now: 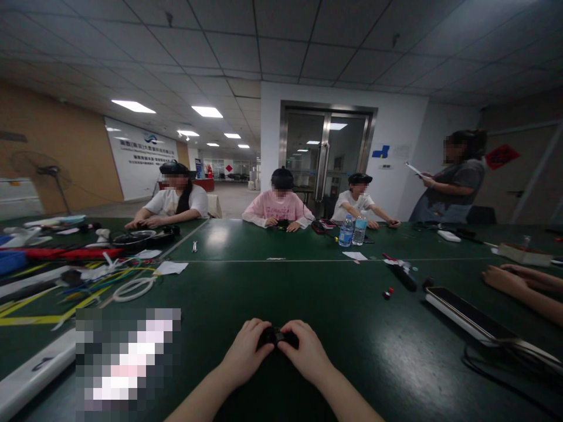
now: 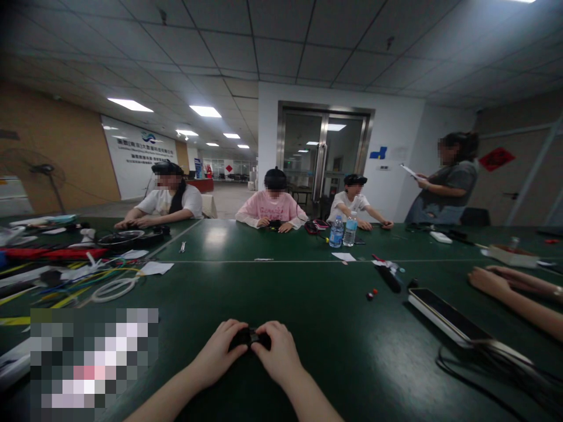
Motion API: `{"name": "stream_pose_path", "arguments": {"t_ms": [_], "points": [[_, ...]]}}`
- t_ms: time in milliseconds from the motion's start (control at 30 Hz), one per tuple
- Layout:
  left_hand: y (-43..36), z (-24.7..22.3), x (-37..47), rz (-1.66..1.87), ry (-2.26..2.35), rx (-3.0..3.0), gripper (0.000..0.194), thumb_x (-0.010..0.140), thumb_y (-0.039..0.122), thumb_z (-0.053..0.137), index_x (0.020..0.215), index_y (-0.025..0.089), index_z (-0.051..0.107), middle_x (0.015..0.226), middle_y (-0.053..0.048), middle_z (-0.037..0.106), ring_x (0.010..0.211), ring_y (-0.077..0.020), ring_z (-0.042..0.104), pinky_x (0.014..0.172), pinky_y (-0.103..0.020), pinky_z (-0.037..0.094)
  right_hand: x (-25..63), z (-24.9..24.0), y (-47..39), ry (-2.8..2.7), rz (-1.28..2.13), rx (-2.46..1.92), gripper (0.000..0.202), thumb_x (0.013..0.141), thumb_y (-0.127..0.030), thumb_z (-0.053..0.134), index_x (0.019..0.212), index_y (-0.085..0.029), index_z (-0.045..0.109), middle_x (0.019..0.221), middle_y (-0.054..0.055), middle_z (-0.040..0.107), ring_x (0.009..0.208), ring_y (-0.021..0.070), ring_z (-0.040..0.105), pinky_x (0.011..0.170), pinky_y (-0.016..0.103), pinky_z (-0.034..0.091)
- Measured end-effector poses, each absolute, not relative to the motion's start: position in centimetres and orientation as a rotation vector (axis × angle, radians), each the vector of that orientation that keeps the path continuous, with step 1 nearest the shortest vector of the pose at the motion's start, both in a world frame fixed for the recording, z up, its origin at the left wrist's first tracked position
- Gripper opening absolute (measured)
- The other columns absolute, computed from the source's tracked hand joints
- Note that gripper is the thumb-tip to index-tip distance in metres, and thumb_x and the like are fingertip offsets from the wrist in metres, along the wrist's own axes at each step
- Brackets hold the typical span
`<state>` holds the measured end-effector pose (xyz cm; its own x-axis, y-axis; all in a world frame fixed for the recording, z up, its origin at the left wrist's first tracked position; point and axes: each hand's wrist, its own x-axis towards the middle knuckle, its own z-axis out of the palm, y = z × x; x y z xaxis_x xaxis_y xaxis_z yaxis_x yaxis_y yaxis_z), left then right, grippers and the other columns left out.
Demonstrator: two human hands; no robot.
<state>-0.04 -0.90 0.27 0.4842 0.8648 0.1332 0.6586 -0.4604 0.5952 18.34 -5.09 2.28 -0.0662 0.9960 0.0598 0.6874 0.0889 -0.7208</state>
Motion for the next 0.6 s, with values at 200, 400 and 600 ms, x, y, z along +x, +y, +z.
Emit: {"name": "stream_pose_path", "arguments": {"t_ms": [200,400,600], "points": [[-1.2,0.71,0.08,0.588,1.253,2.273,0.041,0.079,0.032,0.05,0.117,0.02,0.053,0.116,-0.006,0.053,0.108,-0.0208,0.047,0.095,-0.033,0.038,18.27,2.19,-4.98,-1.833,0.682,-1.633,0.021,0.073,-0.032,0.058,0.093,-0.025,0.061,0.106,0.001,0.058,0.103,0.0198,0.051,0.088,0.033,0.039],[-1.34,0.81,0.13,0.596,1.225,2.281,0.042,0.078,0.032,0.05,0.117,0.018,0.052,0.116,-0.008,0.054,0.109,-0.0216,0.047,0.095,-0.034,0.036,18.17,1.82,-4.82,-1.816,0.649,-1.638,0.02,0.072,-0.031,0.06,0.09,-0.024,0.061,0.102,0.002,0.058,0.1,0.0199,0.052,0.087,0.033,0.039],[-1.51,1.32,0.03,0.568,1.215,2.269,0.041,0.079,0.033,0.049,0.118,0.02,0.051,0.117,-0.006,0.053,0.109,-0.0205,0.047,0.096,-0.034,0.037,18.19,2.04,-4.99,-1.794,0.724,-1.657,0.02,0.073,-0.032,0.06,0.092,-0.026,0.06,0.105,0.0,0.057,0.101,0.019,0.052,0.086,0.033,0.04]]}}
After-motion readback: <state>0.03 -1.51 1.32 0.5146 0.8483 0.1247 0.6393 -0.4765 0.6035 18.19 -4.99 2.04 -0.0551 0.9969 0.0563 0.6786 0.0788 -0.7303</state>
